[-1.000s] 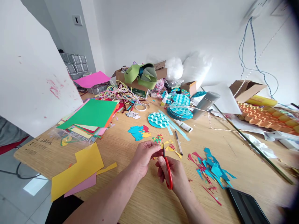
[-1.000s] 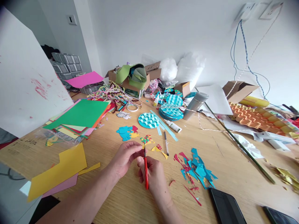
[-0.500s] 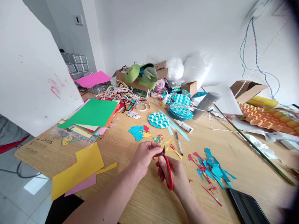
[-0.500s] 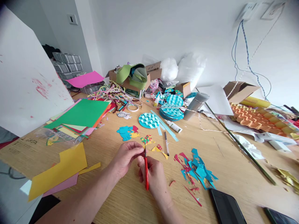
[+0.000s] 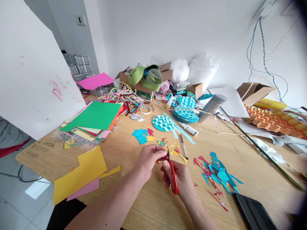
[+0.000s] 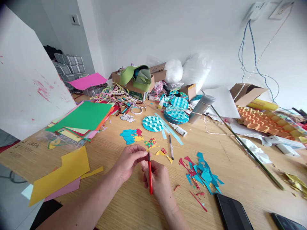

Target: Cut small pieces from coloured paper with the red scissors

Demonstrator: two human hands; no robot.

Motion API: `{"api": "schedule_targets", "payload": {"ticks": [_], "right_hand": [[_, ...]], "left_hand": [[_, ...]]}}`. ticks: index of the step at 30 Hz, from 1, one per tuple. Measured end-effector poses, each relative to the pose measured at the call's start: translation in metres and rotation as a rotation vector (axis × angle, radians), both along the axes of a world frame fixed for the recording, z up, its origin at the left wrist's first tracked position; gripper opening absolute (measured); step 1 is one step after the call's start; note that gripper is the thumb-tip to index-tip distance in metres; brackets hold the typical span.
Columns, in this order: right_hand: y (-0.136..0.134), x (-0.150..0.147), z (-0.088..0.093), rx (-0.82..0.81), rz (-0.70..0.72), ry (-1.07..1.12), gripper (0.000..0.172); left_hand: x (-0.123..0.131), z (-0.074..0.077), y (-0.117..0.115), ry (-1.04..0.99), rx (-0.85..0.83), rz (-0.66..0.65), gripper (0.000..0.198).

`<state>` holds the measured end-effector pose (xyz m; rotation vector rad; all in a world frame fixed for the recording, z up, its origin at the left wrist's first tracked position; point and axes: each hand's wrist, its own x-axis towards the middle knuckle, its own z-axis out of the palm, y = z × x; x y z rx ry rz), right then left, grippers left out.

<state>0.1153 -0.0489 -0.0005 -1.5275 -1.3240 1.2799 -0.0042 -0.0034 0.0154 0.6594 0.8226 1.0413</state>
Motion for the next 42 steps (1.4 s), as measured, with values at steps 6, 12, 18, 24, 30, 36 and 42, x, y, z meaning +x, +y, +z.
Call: {"api": "schedule_targets", "payload": {"ticks": [6,12,18,24,30,36,42], "right_hand": [[-0.0010,0.0002,0.0019,-0.005,0.012,-0.019,0.061],[-0.0001,0.0017,0.0038,-0.011,0.049,-0.008,0.060],[0.0005,0.0041,0.0040,-0.049,0.061,-0.006,0.060],[0.0001,0.0046,0.0029,-0.027,0.082,0.006,0.059],[0.0003,0.0041,0.0022,-0.023,0.081,0.014,0.056],[0.0001,0.0030,0.0056,-0.046,0.061,0.004,0.058],[0.0005,0.0036,0.0034,-0.037,0.052,0.003,0.059]], "left_hand": [[-0.0013,0.0045,0.0002,0.005,-0.006,-0.001,0.019],[-0.0022,0.0053,0.0018,0.042,0.016,0.006,0.016],[-0.0031,0.0076,0.0027,0.050,0.008,0.005,0.015],[-0.0043,0.0077,0.0020,0.051,0.015,-0.028,0.014],[-0.0040,0.0071,0.0016,0.048,0.008,-0.020,0.014],[-0.0042,0.0079,0.0020,0.053,0.014,-0.026,0.015],[-0.0050,0.0085,0.0018,0.072,0.031,-0.068,0.016]]}}
